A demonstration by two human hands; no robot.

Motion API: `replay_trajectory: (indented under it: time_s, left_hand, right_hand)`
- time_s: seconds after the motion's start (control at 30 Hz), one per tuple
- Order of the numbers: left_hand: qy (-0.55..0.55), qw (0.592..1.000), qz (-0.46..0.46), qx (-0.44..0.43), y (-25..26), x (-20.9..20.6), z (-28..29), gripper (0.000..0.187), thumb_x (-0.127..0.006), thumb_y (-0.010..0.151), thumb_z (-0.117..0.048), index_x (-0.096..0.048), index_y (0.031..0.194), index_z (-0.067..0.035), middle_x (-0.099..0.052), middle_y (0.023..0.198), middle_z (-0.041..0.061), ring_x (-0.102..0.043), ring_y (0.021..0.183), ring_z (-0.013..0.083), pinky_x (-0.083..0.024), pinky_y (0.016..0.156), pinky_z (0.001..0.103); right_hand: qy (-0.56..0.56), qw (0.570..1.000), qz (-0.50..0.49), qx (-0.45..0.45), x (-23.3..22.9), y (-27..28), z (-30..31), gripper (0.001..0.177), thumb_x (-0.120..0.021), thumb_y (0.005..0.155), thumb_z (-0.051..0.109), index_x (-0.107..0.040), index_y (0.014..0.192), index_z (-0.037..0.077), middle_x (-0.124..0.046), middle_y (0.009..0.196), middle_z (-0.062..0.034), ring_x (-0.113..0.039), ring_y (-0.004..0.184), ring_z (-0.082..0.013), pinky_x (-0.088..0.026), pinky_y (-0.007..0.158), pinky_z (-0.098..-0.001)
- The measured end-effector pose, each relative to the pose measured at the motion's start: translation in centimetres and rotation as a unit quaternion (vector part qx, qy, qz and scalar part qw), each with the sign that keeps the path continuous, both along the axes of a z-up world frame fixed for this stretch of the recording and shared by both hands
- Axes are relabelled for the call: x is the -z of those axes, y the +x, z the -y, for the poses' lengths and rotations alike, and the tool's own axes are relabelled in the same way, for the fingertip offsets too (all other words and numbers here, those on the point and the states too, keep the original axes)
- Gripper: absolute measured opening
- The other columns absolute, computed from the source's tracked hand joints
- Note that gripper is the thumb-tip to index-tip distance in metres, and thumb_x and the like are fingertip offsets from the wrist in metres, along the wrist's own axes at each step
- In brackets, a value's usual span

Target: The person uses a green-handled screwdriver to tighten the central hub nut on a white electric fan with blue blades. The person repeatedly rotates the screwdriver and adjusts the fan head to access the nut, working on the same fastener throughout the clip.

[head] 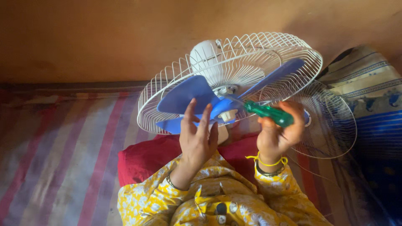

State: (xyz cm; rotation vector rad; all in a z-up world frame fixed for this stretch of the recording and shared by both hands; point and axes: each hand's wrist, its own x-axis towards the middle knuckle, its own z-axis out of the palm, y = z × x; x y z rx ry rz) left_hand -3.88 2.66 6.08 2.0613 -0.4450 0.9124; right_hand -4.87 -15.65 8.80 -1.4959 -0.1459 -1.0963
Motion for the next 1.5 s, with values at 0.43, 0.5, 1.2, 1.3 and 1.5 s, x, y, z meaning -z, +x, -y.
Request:
replay_trajectory:
  time_s: [0.43, 0.5, 1.2, 1.3, 1.5]
  left_hand:
    - [-0.120, 0.989, 0.087, -0.027, -0.6, 2.0, -1.5, 0.041, -0.077, 0.086, 0.000, -0.065, 0.125, -0.006, -0.053, 0.137, 0.019, -0.059, 0.123, 0.0350, -0.053, 0.103, 0.042]
    - [-0.101, 0.992, 0.074, -0.005, -0.6, 1.8, -1.6, 0.042, -0.076, 0.086, 0.000, -0.064, 0.127, -0.006, -0.054, 0.140, 0.020, -0.060, 0.122, 0.0355, -0.054, 0.101, 0.043]
    - [0.220, 0.962, -0.084, -0.140, 2.1, 5.2, 3.1, 0.074, -0.062, 0.087, -0.011, -0.049, 0.157, -0.031, -0.014, 0.172, 0.013, -0.013, 0.156, 0.0479, -0.013, 0.121, 0.072]
    - [0.184, 0.969, -0.090, -0.136, 1.4, 5.7, 2.3, 0.073, -0.062, 0.085, -0.011, -0.051, 0.154, -0.029, -0.011, 0.170, 0.019, -0.012, 0.155, 0.0503, -0.013, 0.119, 0.074]
    - [0.201, 0.965, -0.092, -0.143, 0.9, 7.0, 0.6, 0.067, -0.069, 0.084, -0.017, -0.053, 0.149, -0.022, -0.014, 0.169, 0.024, -0.011, 0.154, 0.0515, -0.015, 0.119, 0.074]
  right_hand:
    - [-0.154, 0.987, 0.053, 0.000, -0.4, 0.5, -1.5, 0.039, -0.077, 0.101, 0.025, -0.054, 0.125, 0.004, -0.061, 0.111, -0.0131, -0.061, 0.095, -0.0228, -0.053, 0.085, -0.0322]
    - [-0.068, 0.992, 0.109, 0.004, -0.8, -0.2, -1.6, 0.048, -0.077, 0.093, 0.037, -0.052, 0.120, 0.006, -0.061, 0.104, -0.0104, -0.065, 0.082, -0.0191, -0.057, 0.070, -0.0301]
    - [-0.188, 0.978, 0.092, 0.010, 3.4, -3.1, 2.4, 0.042, -0.075, 0.100, 0.025, -0.053, 0.127, 0.002, -0.063, 0.116, -0.0116, -0.066, 0.098, -0.0208, -0.058, 0.083, -0.0330]
    - [-0.271, 0.962, -0.011, -0.002, 3.6, -4.0, 0.9, 0.032, -0.074, 0.102, 0.014, -0.058, 0.126, -0.002, -0.064, 0.121, -0.0146, -0.064, 0.104, -0.0243, -0.053, 0.090, -0.0341]
    - [-0.235, 0.964, 0.104, 0.071, 3.2, -7.4, 0.9, 0.036, -0.072, 0.102, 0.024, -0.055, 0.125, 0.003, -0.064, 0.110, -0.0121, -0.061, 0.096, -0.0229, -0.050, 0.086, -0.0318]
